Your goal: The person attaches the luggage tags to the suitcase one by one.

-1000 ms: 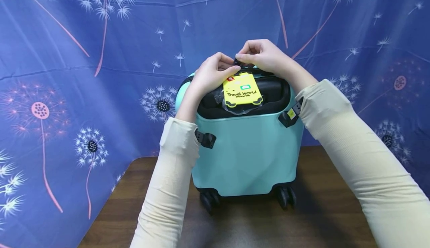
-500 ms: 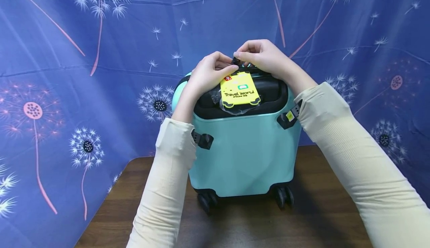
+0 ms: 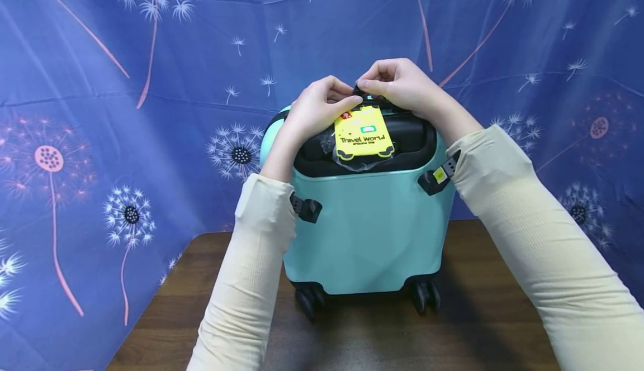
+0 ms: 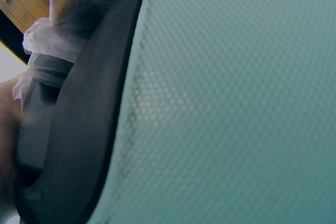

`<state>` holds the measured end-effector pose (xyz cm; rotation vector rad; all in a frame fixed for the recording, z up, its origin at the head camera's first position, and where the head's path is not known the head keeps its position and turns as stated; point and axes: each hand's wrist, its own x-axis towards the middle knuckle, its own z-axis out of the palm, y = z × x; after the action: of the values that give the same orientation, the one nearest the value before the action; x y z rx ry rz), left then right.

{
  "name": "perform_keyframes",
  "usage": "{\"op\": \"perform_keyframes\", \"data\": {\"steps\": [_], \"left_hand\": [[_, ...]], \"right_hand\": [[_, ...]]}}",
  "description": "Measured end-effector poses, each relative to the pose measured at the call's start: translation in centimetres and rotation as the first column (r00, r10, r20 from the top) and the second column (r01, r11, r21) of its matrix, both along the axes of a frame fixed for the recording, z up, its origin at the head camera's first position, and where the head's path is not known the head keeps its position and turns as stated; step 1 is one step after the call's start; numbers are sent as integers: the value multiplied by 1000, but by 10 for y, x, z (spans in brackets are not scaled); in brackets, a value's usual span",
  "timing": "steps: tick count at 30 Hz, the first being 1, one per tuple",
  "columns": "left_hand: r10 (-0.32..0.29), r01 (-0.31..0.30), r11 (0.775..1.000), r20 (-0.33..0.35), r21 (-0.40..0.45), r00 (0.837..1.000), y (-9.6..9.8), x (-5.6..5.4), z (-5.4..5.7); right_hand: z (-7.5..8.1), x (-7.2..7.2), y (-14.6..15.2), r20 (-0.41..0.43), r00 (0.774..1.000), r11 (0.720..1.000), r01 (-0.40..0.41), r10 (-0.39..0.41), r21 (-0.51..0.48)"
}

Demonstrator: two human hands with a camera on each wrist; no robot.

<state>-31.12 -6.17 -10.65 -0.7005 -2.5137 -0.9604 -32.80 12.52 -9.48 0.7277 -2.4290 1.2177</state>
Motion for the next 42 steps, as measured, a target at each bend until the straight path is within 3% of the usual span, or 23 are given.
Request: {"op": "perform_keyframes", "data": {"steps": [8, 16, 32, 42], "left_hand": [[0, 0, 1000, -4, -1, 1000, 1, 0, 1], [-9, 9, 1000, 0, 22, 1000, 0, 0, -2], [-9, 9, 1000, -16, 8, 1000, 1, 3, -1], [-11, 11, 1000, -14, 14, 1000, 1, 3, -1]], "right_hand": [[0, -1, 1, -27, 1000, 1000, -1, 1, -13], [-1, 2, 2, 13, 999, 999, -32, 33, -37], [-2, 2, 1, -51, 998, 998, -25, 22, -60], [-3, 2, 2, -26, 997, 995, -71, 69, -69]]}}
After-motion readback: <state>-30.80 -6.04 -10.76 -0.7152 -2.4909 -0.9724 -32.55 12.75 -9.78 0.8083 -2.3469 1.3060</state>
